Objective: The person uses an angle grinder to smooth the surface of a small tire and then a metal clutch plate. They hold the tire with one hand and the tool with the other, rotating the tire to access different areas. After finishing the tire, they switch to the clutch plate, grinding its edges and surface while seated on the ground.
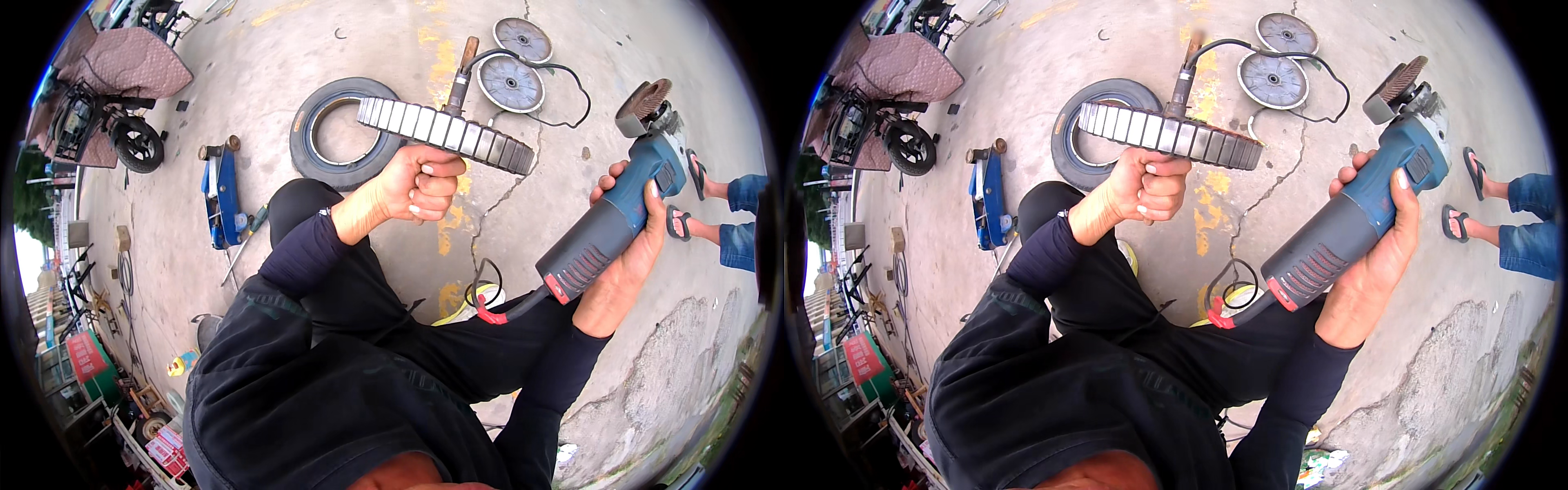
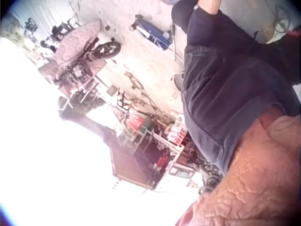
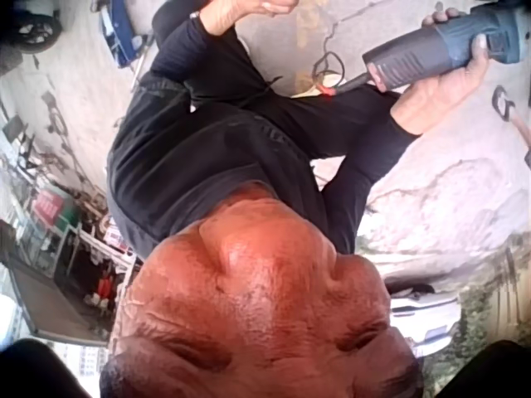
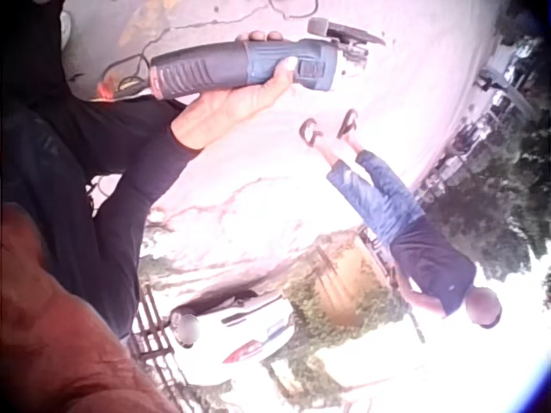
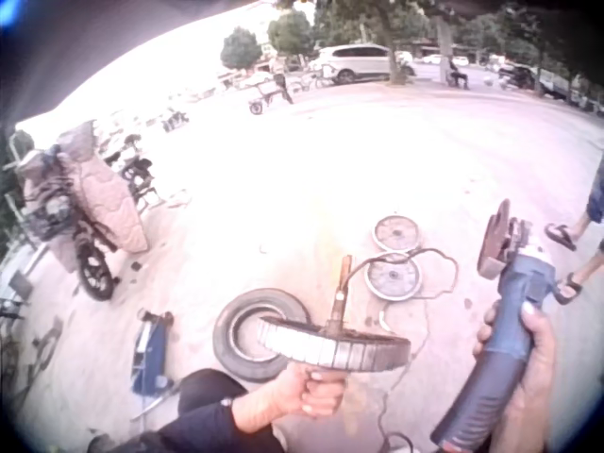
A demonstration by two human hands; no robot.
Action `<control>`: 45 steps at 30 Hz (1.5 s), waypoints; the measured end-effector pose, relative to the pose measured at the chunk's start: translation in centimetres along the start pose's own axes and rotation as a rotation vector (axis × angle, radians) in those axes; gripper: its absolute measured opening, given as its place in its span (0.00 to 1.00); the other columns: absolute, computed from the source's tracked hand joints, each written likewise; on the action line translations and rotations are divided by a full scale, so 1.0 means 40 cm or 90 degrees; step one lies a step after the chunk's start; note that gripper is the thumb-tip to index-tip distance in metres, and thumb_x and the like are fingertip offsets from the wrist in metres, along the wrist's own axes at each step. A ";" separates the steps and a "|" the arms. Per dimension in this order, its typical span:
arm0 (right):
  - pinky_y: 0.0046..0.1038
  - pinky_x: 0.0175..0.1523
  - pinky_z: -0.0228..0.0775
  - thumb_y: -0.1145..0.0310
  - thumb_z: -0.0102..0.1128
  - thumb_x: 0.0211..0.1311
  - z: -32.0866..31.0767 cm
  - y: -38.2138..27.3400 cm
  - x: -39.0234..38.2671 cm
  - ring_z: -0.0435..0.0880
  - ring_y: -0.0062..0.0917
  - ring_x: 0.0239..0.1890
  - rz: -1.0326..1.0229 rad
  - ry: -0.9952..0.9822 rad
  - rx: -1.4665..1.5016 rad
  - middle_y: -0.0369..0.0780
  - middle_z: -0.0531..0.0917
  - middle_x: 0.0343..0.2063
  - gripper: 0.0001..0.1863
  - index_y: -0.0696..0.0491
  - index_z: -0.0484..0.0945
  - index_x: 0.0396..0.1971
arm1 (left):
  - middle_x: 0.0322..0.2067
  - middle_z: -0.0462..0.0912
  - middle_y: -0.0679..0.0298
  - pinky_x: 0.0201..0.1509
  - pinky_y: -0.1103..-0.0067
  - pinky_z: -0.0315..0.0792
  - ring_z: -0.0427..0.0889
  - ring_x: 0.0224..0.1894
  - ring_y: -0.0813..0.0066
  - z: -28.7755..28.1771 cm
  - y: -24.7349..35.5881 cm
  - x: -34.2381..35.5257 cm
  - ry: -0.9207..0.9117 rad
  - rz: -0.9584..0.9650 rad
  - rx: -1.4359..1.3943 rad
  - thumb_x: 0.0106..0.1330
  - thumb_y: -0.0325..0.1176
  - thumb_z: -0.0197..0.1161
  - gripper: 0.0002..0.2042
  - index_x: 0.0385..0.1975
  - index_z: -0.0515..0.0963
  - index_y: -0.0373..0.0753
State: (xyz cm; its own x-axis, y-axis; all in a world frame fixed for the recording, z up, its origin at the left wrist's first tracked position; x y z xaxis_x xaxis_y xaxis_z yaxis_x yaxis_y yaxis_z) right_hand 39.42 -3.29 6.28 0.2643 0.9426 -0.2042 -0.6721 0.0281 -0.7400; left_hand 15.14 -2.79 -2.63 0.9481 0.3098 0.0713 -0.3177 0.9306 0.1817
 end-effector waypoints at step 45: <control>0.33 0.48 0.80 0.51 0.63 0.62 -0.023 -0.004 0.030 0.83 0.28 0.41 -0.066 -0.036 0.084 0.43 0.79 0.45 0.35 0.59 0.67 0.61 | 0.06 0.54 0.72 0.07 0.82 0.49 0.52 0.05 0.83 0.214 -0.034 0.057 -0.239 -0.030 -0.065 0.74 0.41 0.50 0.26 0.11 0.52 0.45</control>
State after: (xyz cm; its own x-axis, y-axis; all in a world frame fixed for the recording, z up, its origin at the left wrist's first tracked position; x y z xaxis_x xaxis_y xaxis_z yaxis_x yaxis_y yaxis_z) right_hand 40.50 -2.47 5.57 0.3000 0.9494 -0.0926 -0.7291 0.1657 -0.6641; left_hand 17.64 -4.99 5.67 0.8859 0.1906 0.4230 -0.2530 0.9627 0.0963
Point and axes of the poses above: each hand's wrist, its own x-axis towards the middle knuckle, its own z-axis out of the palm, y = z × x, the point moved 8 cm from there along x, towards the middle knuckle
